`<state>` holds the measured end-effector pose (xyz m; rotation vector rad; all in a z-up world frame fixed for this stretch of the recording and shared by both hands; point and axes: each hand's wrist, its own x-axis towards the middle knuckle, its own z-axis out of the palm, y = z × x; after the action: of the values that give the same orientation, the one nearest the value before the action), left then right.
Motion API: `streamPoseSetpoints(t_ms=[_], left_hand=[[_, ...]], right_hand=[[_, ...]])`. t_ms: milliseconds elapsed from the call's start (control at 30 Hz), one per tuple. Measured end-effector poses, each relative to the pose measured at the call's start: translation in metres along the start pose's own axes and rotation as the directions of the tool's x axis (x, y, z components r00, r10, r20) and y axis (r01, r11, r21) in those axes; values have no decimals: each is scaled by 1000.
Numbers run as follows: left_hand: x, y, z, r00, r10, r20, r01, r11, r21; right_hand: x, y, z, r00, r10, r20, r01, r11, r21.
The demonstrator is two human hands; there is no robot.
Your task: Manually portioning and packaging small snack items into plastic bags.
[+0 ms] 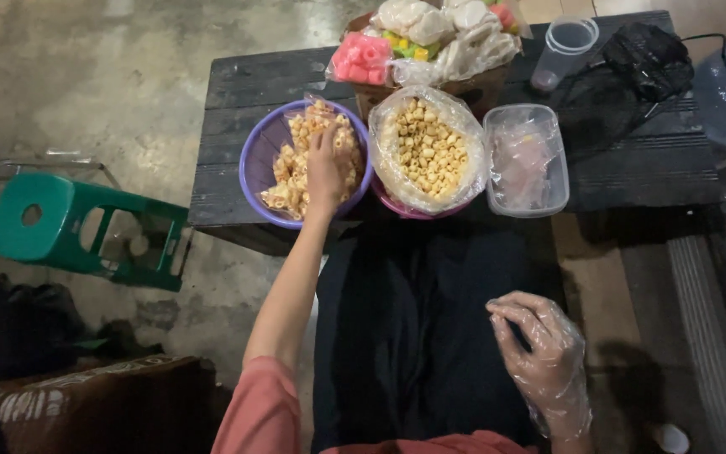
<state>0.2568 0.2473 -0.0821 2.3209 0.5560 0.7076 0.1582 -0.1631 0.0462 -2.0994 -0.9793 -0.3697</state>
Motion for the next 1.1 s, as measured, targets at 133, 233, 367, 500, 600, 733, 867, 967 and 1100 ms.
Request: streamPoseSetpoints(t_ms=[133,233,367,500,600,733,867,967,1100], left_hand=[[-5,-16,8,987,163,-4,-162,986,44],[-7,-25,13,959,282,-20,-279,956,94],[-11,-17,9,944,308,-116,-287,943,171],[-33,30,-16,914,243,-325,-252,968,16],[-88,55,-13,917,0,-399,-114,959,-261],[-158,106,-4,970,-132,-204,41,916,-400],[-196,139,13,981,-161,105,192,841,-506],[-206,156,17,963,-98,252,222,819,-529],[-211,170,14,934,-24,357,233,797,-557]], right_hand=[[0,1,0,1000,-14,9,14,1000,4],[-1,10,4,1000,3,-3,-3,1000,-5],[3,52,17,995,96,-32,-94,993,69],[33,95,27,934,354,-43,-353,935,25],[46,198,71,902,420,-101,-431,892,-137],[84,254,109,966,228,-119,-250,939,-236],[110,336,167,922,347,-173,-388,811,-439],[128,359,176,888,454,-77,-440,786,-435],[175,297,146,761,646,54,-601,734,-315]])
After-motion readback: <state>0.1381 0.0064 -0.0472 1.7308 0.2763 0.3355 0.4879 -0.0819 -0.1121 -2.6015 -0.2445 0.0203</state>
